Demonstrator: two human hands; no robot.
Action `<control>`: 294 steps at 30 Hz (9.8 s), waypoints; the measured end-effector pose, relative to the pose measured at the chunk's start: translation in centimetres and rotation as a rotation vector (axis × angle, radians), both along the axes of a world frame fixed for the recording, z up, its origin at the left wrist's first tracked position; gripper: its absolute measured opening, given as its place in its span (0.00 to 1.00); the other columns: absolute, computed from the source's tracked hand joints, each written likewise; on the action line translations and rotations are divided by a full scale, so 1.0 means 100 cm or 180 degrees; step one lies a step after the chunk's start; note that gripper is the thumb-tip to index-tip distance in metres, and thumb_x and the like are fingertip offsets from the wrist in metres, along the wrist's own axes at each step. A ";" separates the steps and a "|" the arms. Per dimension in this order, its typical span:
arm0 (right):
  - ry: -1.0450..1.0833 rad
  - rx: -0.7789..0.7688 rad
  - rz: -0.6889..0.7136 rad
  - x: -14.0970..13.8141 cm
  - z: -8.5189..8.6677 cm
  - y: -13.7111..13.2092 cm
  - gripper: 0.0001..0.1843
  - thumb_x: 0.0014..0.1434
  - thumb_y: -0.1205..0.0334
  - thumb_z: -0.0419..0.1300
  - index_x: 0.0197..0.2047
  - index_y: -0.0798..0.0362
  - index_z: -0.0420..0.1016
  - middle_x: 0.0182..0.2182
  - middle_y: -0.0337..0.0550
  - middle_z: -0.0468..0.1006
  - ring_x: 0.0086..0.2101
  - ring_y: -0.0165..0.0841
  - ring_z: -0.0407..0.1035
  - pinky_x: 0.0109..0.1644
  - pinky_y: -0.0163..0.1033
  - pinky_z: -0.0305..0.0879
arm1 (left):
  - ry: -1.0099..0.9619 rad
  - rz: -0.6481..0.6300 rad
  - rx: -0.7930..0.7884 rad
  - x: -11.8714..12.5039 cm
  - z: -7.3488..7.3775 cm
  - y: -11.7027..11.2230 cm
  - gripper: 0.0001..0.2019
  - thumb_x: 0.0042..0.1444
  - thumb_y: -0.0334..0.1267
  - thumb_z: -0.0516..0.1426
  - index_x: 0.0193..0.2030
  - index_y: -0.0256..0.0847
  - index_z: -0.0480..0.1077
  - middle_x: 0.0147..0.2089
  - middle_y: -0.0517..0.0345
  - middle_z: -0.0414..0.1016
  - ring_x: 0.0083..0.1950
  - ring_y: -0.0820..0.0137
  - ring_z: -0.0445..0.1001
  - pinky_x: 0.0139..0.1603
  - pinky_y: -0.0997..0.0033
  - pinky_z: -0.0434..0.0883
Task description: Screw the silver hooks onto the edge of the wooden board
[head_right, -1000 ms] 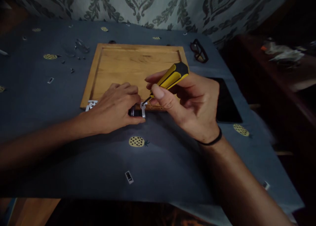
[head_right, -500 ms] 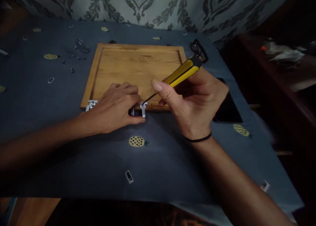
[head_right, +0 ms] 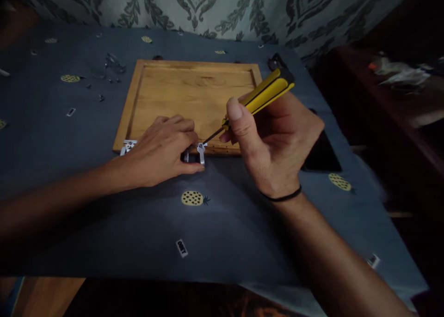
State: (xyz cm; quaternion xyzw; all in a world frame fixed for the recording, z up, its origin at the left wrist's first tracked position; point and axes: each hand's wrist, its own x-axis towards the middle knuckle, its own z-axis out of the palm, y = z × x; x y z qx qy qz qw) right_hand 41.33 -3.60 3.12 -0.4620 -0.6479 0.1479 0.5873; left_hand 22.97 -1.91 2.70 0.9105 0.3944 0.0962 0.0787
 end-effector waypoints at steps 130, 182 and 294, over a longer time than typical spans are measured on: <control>0.0181 0.0420 0.0062 -0.002 -0.001 0.007 0.15 0.59 0.50 0.69 0.29 0.51 0.78 0.21 0.33 0.74 0.17 0.27 0.70 0.18 0.33 0.62 | 0.0043 0.0007 0.0009 0.001 0.002 0.000 0.15 0.63 0.49 0.63 0.41 0.36 0.77 0.45 0.50 0.75 0.52 0.56 0.71 0.50 0.57 0.63; 0.0019 0.0729 -0.0201 -0.002 0.005 0.009 0.17 0.62 0.47 0.66 0.27 0.47 0.76 0.20 0.37 0.72 0.20 0.29 0.68 0.21 0.39 0.63 | 0.0015 -0.0010 -0.0019 -0.001 0.000 0.001 0.15 0.64 0.49 0.62 0.40 0.36 0.76 0.45 0.50 0.75 0.51 0.56 0.71 0.50 0.57 0.62; -0.0384 0.0062 0.0577 0.008 0.000 0.008 0.04 0.60 0.55 0.71 0.34 0.43 0.81 0.22 0.30 0.78 0.19 0.26 0.73 0.21 0.32 0.68 | 0.0139 0.0046 -0.0090 0.004 0.006 -0.001 0.15 0.63 0.49 0.62 0.42 0.37 0.77 0.46 0.50 0.76 0.52 0.56 0.71 0.51 0.56 0.64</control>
